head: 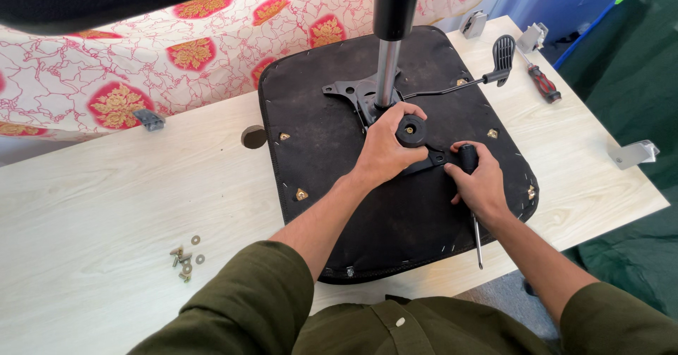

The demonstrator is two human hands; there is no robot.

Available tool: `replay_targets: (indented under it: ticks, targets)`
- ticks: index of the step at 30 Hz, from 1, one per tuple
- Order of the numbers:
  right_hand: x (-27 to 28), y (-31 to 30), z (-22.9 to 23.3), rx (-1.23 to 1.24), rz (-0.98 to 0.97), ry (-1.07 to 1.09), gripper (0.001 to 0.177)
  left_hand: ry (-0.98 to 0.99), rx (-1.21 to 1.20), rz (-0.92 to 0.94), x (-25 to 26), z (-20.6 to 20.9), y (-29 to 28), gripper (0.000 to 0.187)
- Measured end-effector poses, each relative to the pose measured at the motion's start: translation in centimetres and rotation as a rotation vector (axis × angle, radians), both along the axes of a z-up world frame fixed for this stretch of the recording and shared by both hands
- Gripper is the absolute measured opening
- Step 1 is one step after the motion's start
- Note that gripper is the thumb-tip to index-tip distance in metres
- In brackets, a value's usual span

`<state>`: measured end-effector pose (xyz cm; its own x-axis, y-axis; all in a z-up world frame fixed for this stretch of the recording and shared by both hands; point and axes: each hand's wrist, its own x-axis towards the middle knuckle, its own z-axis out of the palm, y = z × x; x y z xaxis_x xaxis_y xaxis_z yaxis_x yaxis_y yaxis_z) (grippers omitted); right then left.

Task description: The person uses a screwdriver to remove screws from the underside of an office chair seat, detaching the gas lift mechanism and leaving the seat cushion on the table.

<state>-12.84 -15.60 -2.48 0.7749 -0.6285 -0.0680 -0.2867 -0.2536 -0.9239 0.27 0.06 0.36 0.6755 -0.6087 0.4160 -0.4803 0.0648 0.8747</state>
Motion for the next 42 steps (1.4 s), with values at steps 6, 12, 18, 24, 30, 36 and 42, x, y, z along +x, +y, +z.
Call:
replay_targets:
  ticks: [6,12,18,24,30,36,42]
  targets:
    - [-0.7,1.0,0.4,-0.138,0.012,0.069,0.045,0.22,0.127,-0.046,0.3,0.7,0.8,0.047]
    - [-1.2,1.9,0.9,-0.256,0.01,0.05,0.05,0.089,0.1,-0.126,2.3,0.7,3.4,0.045]
    - [-1.6,2.0,0.5,-0.206,-0.035,0.14,0.052,0.026,0.121,-0.155,4.2,0.5,5.9,0.048]
    - [-2.5,2.3,-0.3,-0.234,-0.019,0.059,0.049,0.015,0.15,-0.177,5.8,0.5,8.0,0.054]
    - [-3.9,2.1,-0.3,-0.138,-0.058,0.132,0.052,0.054,0.217,-0.234,7.1,1.0,9.3,0.056]
    - [-3.5,1.6,-0.3,-0.147,0.002,-0.023,0.042,0.108,0.288,-0.149,6.7,1.7,9.2,0.057]
    - [-2.1,0.5,-0.1,-0.227,0.023,0.268,0.023,-0.207,0.319,0.175,4.4,3.0,6.3,0.05]
